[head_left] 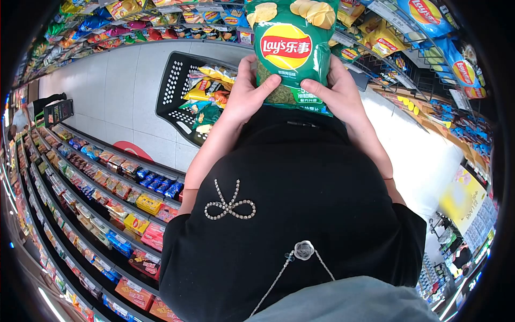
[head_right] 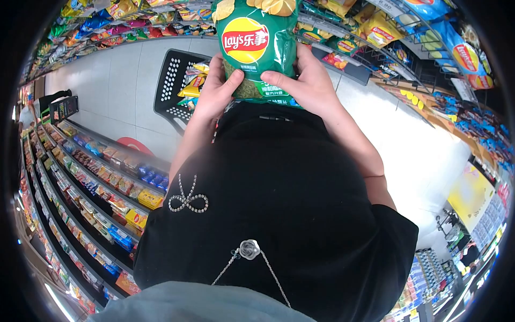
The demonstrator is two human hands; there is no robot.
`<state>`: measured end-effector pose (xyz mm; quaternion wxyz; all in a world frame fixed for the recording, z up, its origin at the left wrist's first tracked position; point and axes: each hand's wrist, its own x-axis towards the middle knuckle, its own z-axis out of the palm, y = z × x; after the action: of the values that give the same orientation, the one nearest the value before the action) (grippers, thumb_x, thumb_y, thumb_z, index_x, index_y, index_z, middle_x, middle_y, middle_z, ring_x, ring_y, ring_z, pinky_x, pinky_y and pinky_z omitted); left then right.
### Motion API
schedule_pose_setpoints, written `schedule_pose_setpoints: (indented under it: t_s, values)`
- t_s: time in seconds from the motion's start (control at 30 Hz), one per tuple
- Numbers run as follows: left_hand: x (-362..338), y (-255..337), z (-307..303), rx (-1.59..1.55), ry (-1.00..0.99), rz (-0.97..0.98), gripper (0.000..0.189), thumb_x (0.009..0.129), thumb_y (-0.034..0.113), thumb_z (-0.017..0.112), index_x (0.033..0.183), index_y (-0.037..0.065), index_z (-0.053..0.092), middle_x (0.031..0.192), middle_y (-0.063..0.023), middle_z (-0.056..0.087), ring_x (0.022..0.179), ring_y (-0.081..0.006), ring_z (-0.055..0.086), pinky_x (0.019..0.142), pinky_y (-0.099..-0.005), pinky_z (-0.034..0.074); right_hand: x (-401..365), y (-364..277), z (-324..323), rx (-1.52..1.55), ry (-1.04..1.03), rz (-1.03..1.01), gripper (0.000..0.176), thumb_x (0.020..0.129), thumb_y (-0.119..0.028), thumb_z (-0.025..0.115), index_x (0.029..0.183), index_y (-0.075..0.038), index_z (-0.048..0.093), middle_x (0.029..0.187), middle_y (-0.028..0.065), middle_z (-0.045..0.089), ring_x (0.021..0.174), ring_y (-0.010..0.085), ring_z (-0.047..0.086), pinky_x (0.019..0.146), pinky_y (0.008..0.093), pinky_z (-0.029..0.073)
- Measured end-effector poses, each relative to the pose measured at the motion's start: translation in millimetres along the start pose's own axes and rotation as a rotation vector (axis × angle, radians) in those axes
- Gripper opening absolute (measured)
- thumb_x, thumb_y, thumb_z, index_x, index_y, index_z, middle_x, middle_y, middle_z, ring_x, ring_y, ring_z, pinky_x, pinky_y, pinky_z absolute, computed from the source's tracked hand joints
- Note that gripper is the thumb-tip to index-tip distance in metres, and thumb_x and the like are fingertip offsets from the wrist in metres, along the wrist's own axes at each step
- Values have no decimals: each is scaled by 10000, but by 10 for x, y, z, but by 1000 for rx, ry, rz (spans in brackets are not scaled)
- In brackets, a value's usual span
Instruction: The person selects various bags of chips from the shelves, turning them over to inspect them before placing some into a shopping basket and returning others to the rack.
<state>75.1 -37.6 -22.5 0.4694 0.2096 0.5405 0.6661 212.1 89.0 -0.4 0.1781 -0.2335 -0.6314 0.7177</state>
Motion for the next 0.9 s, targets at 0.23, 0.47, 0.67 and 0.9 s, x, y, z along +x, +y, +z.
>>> schedule_pose_setpoints:
  t_s: [0.23, 0.47, 0.67, 0.9]
  values:
    - [67, -70, 29, -87, 73, 45, 440, 878, 260, 467, 1181, -19, 312, 1091, -114, 484, 975, -171, 497, 815, -288, 421, -65, -155, 48, -31, -49, -63, 640, 727, -210, 681, 1223, 12, 342, 1089, 108, 503, 967, 168, 507, 782, 281, 461]
    - [128, -185, -78, -1113, -583, -384, 431, 851, 388, 404, 1100, 39, 455, 833, -146, 525, 627, -215, 537, 501, -263, 435, 26, -18, 18, 101, -89, -46, 641, 758, -189, 647, 1245, 18, 286, 1107, 121, 460, 1006, 191, 483, 803, 306, 444]
    - [113, -293, 93, -1066, -766, -512, 591, 801, 536, 369, 1094, 30, 456, 729, -224, 497, 419, -222, 451, 371, -270, 354, 64, 141, 82, 422, -296, 155, 609, 715, -182, 685, 1174, 51, 360, 1061, 109, 512, 983, 181, 499, 803, 298, 432]
    - [62, -347, 13, -556, -74, -314, 433, 859, 402, 402, 1094, 45, 470, 801, -169, 550, 607, -197, 547, 530, -292, 459, 60, 5, 71, 580, -188, 191, 523, 711, -113, 679, 1134, 31, 406, 1017, 105, 557, 953, 167, 531, 838, 289, 418]
